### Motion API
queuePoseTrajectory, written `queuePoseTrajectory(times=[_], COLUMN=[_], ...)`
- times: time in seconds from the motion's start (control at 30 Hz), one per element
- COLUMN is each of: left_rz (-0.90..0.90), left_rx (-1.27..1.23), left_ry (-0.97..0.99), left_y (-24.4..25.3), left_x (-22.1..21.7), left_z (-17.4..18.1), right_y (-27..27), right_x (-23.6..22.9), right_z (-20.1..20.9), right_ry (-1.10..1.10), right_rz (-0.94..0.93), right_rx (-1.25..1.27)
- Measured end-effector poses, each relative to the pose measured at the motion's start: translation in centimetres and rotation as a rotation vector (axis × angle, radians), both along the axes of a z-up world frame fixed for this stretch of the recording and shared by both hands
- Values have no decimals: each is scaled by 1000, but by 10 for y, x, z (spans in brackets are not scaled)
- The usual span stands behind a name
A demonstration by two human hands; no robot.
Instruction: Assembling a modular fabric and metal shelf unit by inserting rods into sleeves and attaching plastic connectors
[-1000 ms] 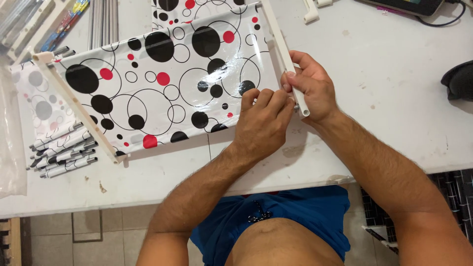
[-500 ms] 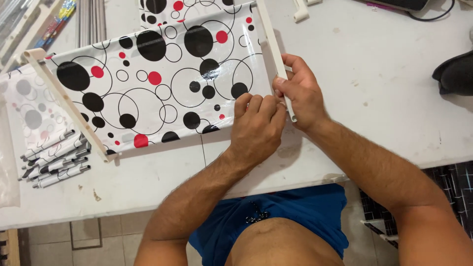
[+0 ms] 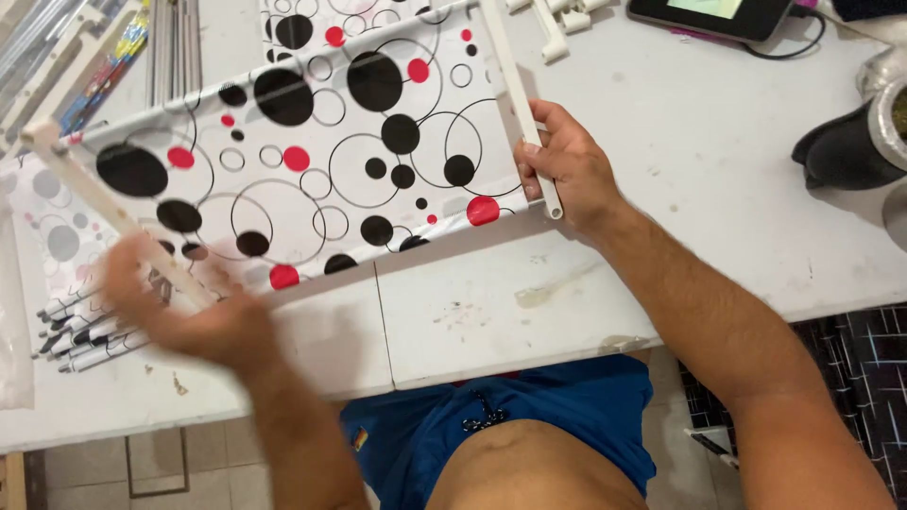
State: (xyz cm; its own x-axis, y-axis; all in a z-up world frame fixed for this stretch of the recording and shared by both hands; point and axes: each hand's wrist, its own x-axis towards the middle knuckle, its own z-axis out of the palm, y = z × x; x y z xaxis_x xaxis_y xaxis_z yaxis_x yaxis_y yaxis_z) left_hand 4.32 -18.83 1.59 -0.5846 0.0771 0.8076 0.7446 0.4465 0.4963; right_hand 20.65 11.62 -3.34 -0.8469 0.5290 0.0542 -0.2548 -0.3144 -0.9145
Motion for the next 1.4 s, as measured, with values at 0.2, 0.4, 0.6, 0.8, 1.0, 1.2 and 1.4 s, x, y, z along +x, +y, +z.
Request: queuePoseTrajectory(times=[0.2, 0.4, 0.6, 0.8, 1.0, 1.2, 1.4], left_rz=[-1, -297, -359, 223, -360, -122, -562], left_rx=[-146, 362, 431, 195, 306, 305, 202], left_ry=[-543, -693, -721, -1196, -842, -1221, -874], left_y=[-107, -157, -159, -126, -135, -114, -111], left_x=[-25, -48, -46, -10, -4, 7, 10], left_z=[-26, -76, -66, -47, -84, -75, -67], right_y=[4, -1, -30, -25, -39, -39, -35], right_x=[5, 20, 54, 97, 131, 156, 193], right_z=[18, 19, 23, -2, -4, -21, -44], right_ry=[-68, -101, -222, -124, -298, -256, -98], right_rz=[91, 219, 97, -28, -94, -216, -133], right_rx=[-69, 4, 111, 304, 75, 222, 107])
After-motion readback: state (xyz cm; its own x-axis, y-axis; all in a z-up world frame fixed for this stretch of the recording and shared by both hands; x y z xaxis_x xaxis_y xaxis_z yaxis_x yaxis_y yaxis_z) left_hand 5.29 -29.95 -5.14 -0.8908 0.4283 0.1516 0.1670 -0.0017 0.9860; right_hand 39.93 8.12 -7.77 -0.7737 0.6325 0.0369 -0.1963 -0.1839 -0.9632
